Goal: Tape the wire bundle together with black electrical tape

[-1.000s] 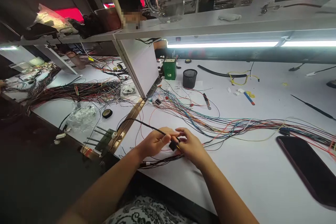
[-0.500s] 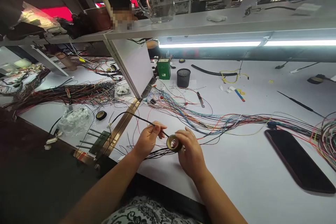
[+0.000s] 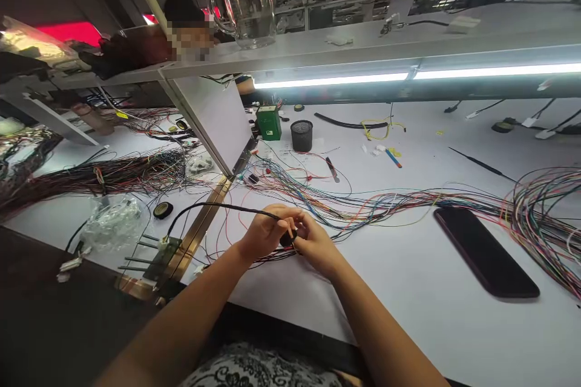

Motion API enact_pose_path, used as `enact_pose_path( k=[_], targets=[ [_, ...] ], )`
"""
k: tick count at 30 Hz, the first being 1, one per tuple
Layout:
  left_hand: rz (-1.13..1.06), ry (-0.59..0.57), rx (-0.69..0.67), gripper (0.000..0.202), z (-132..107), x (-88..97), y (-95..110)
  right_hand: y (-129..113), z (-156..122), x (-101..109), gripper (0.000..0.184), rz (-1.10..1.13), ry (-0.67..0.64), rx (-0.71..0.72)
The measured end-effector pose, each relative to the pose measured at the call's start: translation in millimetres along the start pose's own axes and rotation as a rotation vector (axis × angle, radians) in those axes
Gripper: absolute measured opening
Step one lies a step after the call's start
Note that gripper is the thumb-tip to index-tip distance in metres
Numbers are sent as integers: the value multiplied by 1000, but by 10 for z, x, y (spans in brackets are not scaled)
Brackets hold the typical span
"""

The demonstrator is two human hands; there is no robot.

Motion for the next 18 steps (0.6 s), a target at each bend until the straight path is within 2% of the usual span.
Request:
enact_pose_path(
  k=[2, 4, 6, 8, 10, 13, 16, 18],
  targets=[
    [36, -23, -6, 57, 25, -69, -36, 22, -42, -18, 32, -52, -32, 38],
    [79, -77, 3, 56, 39, -141, -62, 92, -62, -18, 27, -208, -39, 22],
    [140, -141, 37, 55, 55, -192, -76, 171, -75, 20, 26, -353, 18, -33],
    [216, -174, 88, 53, 81, -192, -72, 224, -109, 65, 26, -409, 110, -87],
    [274, -179, 144, 52, 112, -158, -56, 238, -168, 71, 26, -345, 173, -83],
    [272, -143, 189, 50, 155, -97, -43, 245, -273, 31, 25, -159, 186, -11],
    [143, -91, 198, 49, 181, -76, -116, 271, -352, -18, 28, -81, 142, 83],
    [1, -76, 280, 52, 171, -93, -260, 280, -383, -54, 34, -84, 109, 158]
  ],
)
Point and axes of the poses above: each hand's wrist, its own z-axis towards the middle knuckle, its own x-axis out of the back of the hand, y = z × x, the point moved 7 cm from there along z, towards the middle knuckle, and after that the axes turned 8 degrees about -z, right-handed, at the moved point
